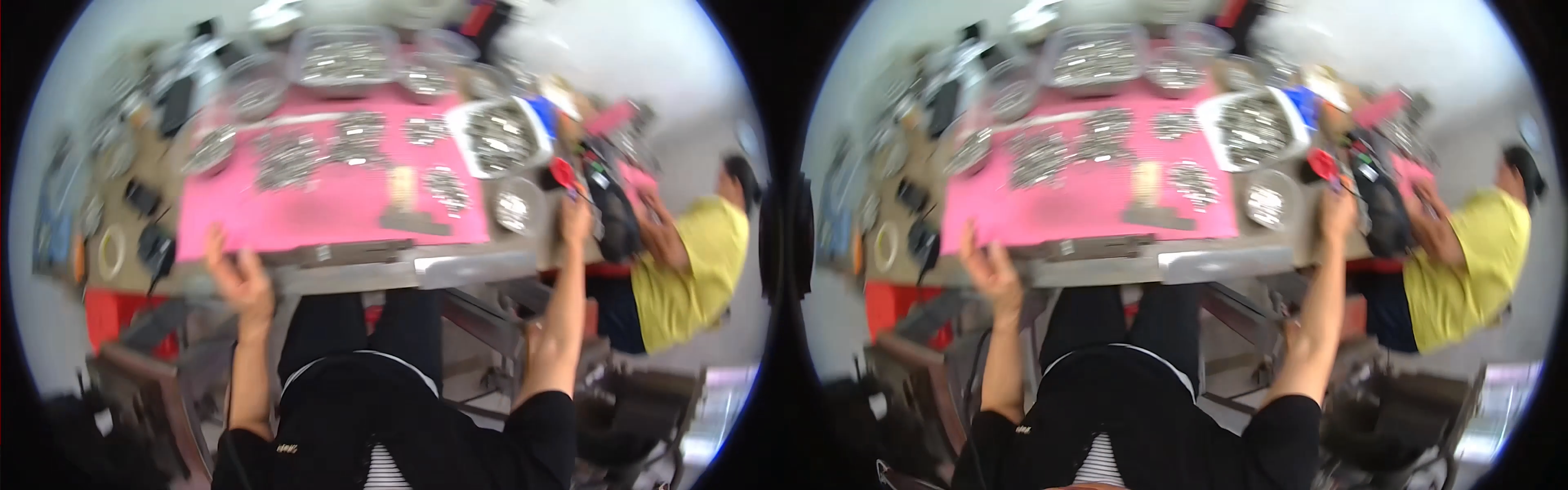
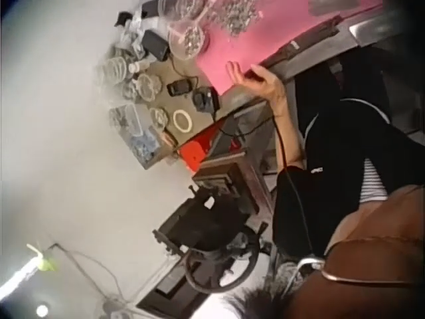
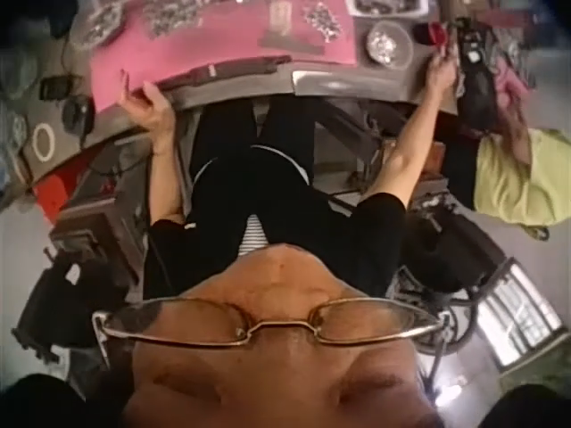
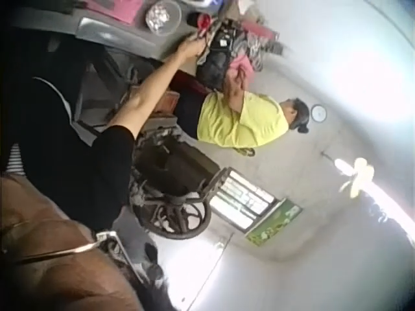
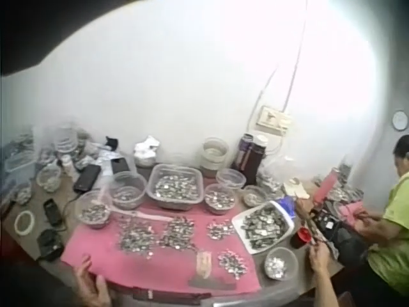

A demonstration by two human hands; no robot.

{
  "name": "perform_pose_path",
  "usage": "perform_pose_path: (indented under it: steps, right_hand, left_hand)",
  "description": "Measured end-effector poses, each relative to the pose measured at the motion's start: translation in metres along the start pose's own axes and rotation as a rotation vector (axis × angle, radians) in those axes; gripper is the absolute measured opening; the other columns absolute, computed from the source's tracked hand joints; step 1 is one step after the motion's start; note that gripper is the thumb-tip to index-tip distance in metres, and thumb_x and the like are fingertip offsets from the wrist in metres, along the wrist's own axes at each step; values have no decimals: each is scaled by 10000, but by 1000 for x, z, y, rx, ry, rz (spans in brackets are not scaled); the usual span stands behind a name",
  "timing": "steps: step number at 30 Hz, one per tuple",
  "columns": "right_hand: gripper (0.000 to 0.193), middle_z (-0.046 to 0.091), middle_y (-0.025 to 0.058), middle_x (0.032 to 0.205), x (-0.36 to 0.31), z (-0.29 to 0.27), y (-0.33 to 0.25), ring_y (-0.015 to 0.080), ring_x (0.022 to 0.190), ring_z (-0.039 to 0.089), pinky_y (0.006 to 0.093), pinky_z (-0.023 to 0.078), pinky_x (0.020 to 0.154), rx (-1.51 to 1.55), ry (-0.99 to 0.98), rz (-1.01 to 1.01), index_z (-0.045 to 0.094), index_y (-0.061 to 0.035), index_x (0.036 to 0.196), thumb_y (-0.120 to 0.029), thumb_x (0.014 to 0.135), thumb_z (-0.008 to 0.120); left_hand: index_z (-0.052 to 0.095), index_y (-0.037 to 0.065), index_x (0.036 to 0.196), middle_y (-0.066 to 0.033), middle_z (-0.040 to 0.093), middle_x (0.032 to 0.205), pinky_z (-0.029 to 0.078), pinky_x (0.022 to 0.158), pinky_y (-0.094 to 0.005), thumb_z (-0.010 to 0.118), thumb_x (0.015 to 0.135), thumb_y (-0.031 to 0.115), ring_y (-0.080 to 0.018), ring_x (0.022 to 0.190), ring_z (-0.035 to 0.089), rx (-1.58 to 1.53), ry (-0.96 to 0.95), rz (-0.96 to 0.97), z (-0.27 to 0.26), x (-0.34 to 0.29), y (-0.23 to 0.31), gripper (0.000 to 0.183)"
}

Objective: Sorting and inserting small metal components into a metal fixture at a workbench.

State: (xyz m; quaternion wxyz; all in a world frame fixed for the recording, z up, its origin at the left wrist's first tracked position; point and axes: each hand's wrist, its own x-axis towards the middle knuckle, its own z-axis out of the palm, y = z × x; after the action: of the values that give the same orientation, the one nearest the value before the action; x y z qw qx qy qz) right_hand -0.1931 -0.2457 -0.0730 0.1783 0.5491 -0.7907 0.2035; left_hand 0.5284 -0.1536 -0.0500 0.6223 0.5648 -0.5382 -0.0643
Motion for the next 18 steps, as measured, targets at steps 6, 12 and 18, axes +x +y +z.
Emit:
perform_pose_path:
  steps: [6, 12, 18]
  right_hand:
    - [310, 721, 222, 989, 24, -31, -68, 416, 934, 688, 510, 526, 828, -126, -171, 155, 673, -83, 1044, -345, 878, 691]
    - [354, 723, 210, 998, 22, -29, -79, 393, 974, 690, 501, 526, 856, -113, -221, 34, 716, -46, 1024, -369, 884, 679]
    - [295, 731, 188, 934, 6, -55, -105, 405, 903, 698, 507, 530, 838, -129, -184, 93, 716, -76, 1049, -288, 853, 652]
  left_hand:
    - [607, 8, 1189, -156, 602, 1227, 442, 1001, -373, 601, 891, -29, -301, 1162, 569, 22, -40, -2, -15, 6, 14, 300]
    - [650, 76, 1195, -89, 608, 1168, 301, 1095, -548, 800, 778, 293, -313, 1153, 537, 322, -350, 234, -36, 10, 13, 494]
    - [642, 110, 1242, -81, 562, 1206, 268, 1100, -579, 809, 749, 340, -297, 1165, 510, 337, -533, 310, -22, 0, 37, 569]
